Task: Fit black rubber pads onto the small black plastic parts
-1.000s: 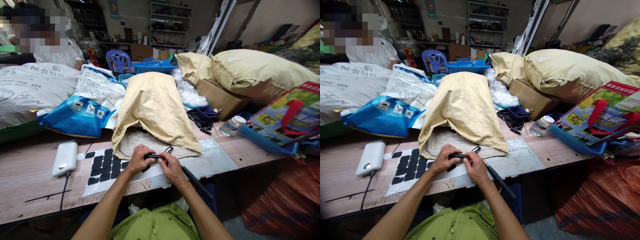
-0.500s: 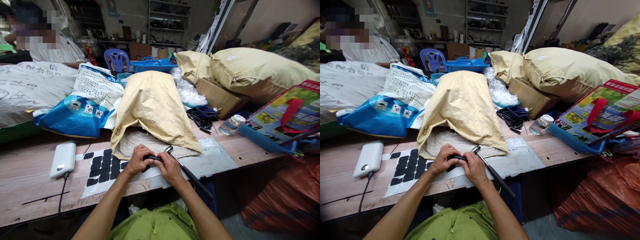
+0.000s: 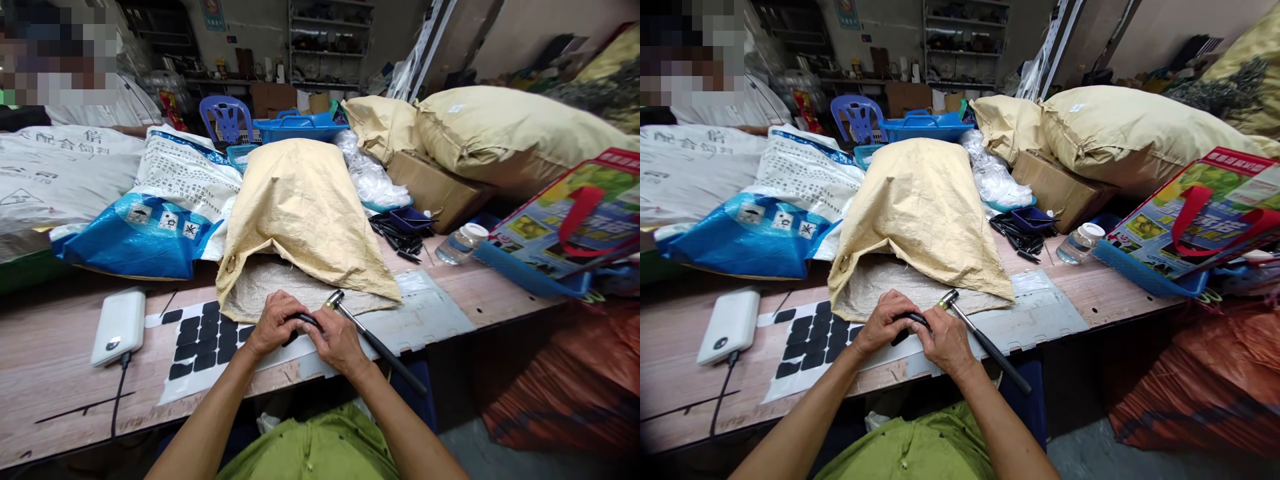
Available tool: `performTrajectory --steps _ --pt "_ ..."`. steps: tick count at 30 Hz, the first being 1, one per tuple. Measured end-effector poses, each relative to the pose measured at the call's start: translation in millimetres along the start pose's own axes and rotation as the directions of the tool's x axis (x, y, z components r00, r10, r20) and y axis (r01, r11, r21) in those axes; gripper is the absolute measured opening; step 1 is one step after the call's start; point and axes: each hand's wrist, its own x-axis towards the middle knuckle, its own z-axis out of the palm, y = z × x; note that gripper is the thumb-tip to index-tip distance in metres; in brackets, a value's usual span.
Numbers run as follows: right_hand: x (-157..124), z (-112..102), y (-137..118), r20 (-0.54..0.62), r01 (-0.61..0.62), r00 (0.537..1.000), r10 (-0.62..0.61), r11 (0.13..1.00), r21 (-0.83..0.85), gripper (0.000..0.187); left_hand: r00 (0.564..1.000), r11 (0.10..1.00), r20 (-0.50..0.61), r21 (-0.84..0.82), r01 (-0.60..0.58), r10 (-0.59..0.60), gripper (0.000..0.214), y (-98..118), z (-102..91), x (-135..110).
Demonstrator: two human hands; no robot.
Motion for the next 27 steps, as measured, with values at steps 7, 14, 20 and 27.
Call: performTrajectory --steps 7,14,20,27 --pt "-1 5 0 -0.034 -0.011 0.999 0.007 0.992 -0.123 0.016 0.999 0.993 0.011 0.115 -0.04 0.039 0.016 3 6.7 0" --pt "-3 6 -1 -0.043 0.04 0.998 -0.046 0.991 -0.13 0.016 0.995 0.978 0.005 0.183 -0.102 0.103 0.011 10 5.8 -4" --pt "-2 3 -3 -0.016 0.036 0.999 -0.038 0.994 -0.099 0.018 0.998 0.99 0.008 0.132 -0.058 0.058 0.012 8 2.5 -3" --pt "0 2 -4 -0.038 0.018 0.999 -0.02 0.999 -0.035 0.024 1.0 0.996 -0.009 0.083 -0.029 0.03 0.017 3 3.2 -3"
